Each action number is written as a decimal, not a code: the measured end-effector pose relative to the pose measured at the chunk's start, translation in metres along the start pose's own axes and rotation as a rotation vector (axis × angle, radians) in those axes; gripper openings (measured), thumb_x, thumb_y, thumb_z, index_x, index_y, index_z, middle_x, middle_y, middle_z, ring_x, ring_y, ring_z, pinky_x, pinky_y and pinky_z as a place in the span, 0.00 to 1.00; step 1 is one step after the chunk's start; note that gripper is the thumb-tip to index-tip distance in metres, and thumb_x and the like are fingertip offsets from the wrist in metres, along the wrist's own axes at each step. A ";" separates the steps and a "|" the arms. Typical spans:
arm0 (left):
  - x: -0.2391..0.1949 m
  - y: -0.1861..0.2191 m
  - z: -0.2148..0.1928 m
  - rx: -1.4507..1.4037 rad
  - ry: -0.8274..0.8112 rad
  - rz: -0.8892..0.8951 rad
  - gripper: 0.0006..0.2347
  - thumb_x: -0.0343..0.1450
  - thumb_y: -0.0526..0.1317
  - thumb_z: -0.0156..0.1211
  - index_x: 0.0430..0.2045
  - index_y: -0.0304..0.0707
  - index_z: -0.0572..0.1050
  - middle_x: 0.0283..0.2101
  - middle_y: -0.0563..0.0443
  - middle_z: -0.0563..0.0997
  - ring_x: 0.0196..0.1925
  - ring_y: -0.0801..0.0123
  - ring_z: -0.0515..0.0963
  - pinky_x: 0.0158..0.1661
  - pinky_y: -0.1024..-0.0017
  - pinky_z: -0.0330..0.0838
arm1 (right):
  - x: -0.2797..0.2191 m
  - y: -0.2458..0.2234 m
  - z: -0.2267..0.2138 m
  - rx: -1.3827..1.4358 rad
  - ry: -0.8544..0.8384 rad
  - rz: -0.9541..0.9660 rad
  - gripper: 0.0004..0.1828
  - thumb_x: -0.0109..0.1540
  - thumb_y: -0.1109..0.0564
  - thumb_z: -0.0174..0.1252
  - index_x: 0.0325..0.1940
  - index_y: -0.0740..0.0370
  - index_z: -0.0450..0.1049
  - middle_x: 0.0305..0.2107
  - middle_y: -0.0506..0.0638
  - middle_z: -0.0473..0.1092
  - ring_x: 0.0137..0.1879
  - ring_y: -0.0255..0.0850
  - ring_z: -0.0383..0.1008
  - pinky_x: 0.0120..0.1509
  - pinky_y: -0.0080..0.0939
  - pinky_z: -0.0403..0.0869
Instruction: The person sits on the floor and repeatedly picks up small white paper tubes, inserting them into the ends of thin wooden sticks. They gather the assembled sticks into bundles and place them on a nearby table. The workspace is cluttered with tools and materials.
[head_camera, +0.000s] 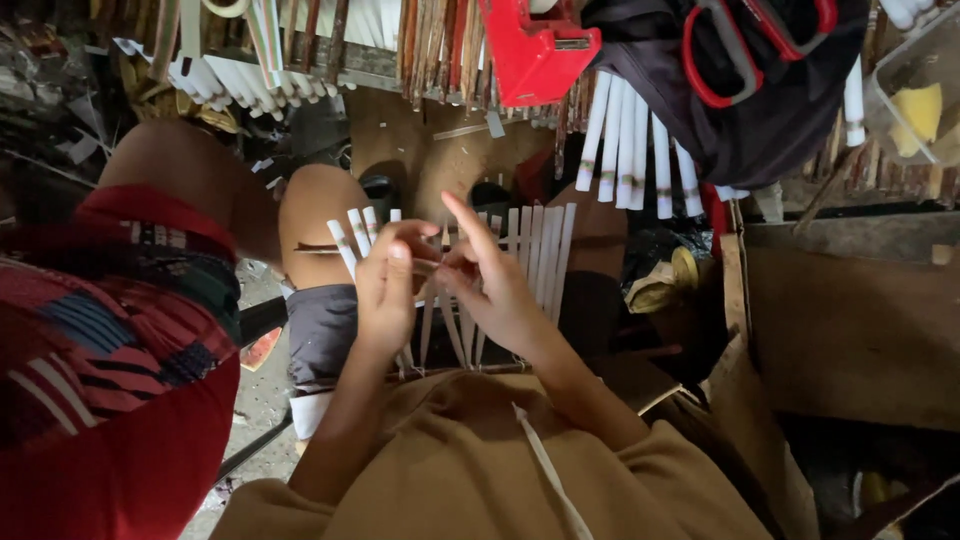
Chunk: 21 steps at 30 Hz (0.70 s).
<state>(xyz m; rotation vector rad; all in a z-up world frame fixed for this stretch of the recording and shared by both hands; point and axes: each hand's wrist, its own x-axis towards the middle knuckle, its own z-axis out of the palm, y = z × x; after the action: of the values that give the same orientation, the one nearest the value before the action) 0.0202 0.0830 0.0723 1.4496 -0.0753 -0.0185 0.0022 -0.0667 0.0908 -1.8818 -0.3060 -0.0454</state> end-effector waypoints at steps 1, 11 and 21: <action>-0.001 -0.009 0.002 -0.002 -0.005 -0.003 0.22 0.80 0.53 0.37 0.46 0.38 0.78 0.27 0.48 0.82 0.21 0.76 0.76 0.21 0.81 0.65 | -0.001 0.011 -0.002 -0.002 0.004 0.004 0.42 0.67 0.66 0.56 0.82 0.58 0.46 0.35 0.54 0.77 0.34 0.43 0.73 0.42 0.38 0.72; -0.011 -0.060 0.086 1.050 -0.600 -0.173 0.14 0.76 0.40 0.48 0.57 0.46 0.68 0.39 0.42 0.86 0.43 0.48 0.86 0.60 0.38 0.53 | -0.033 0.053 -0.092 -0.043 0.327 0.270 0.08 0.67 0.63 0.58 0.50 0.61 0.78 0.31 0.53 0.80 0.36 0.36 0.79 0.43 0.38 0.78; -0.027 -0.091 0.098 0.624 -0.150 0.315 0.28 0.69 0.19 0.51 0.66 0.40 0.65 0.60 0.44 0.77 0.51 0.53 0.82 0.49 0.62 0.80 | -0.039 0.081 -0.110 -0.052 0.385 0.346 0.08 0.60 0.57 0.72 0.42 0.59 0.82 0.30 0.48 0.77 0.36 0.33 0.73 0.43 0.36 0.75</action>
<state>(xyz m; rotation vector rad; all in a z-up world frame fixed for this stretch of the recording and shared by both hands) -0.0098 -0.0241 -0.0078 2.0425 -0.4643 0.1675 -0.0030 -0.2008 0.0452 -1.9069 0.2867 -0.1793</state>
